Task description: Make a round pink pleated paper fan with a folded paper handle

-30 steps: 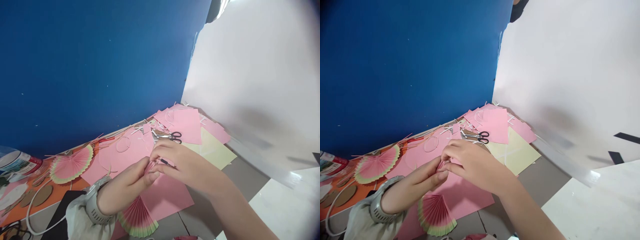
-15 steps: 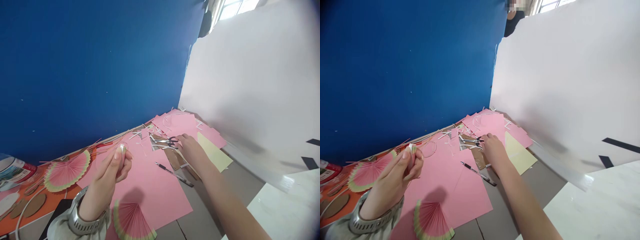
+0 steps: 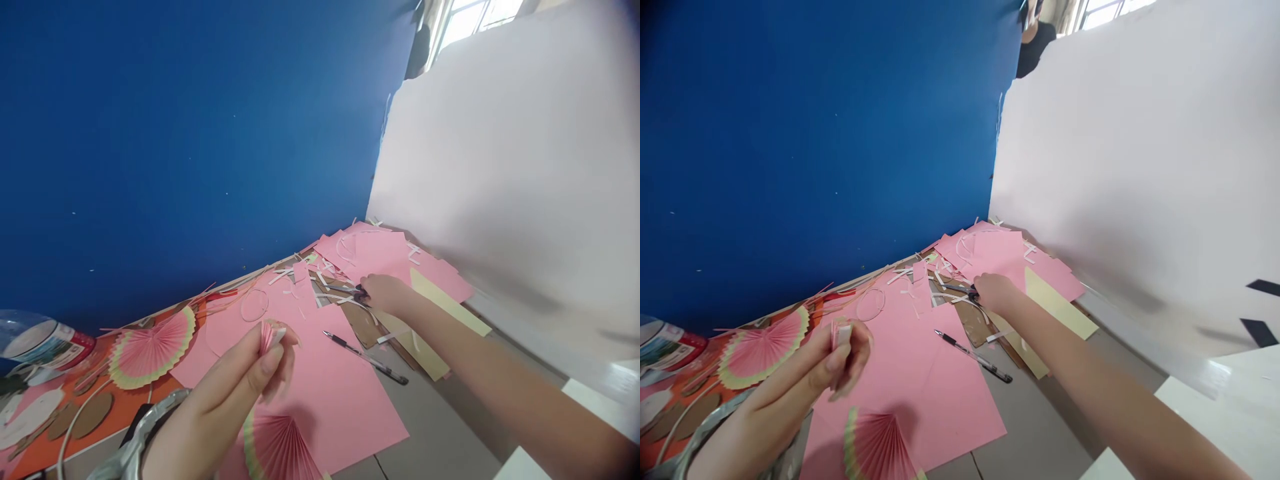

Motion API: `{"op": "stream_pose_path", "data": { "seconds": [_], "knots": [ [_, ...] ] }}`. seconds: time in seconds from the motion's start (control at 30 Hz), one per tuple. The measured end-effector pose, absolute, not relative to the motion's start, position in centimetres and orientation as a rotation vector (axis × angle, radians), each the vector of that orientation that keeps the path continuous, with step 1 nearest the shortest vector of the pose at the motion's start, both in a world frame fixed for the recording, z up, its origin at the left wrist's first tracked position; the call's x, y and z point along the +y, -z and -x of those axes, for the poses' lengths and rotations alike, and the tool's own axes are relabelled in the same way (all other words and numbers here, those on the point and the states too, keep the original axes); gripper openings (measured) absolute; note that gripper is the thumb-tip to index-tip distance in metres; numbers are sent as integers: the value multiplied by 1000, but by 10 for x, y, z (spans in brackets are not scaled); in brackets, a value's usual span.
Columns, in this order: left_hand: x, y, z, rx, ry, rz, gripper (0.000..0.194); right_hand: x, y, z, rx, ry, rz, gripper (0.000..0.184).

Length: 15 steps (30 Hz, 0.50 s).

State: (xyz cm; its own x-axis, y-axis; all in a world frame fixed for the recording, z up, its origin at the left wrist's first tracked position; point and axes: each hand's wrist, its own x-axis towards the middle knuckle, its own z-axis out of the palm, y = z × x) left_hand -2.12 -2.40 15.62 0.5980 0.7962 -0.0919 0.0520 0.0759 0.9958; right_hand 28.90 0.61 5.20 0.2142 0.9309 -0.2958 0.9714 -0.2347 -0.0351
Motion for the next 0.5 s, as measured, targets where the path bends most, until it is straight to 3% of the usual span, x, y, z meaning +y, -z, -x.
{"op": "stream_pose_path", "data": {
  "seconds": [0.33,0.5],
  "knots": [
    [-26,-162,15,914,-859,-1306,25,-30,-89,-309,1883,488,-2504,26],
    [-18,-154,19,900,-837,-1394,22,-48,-96,-302,2010,464,-2574,38]
  ]
}}
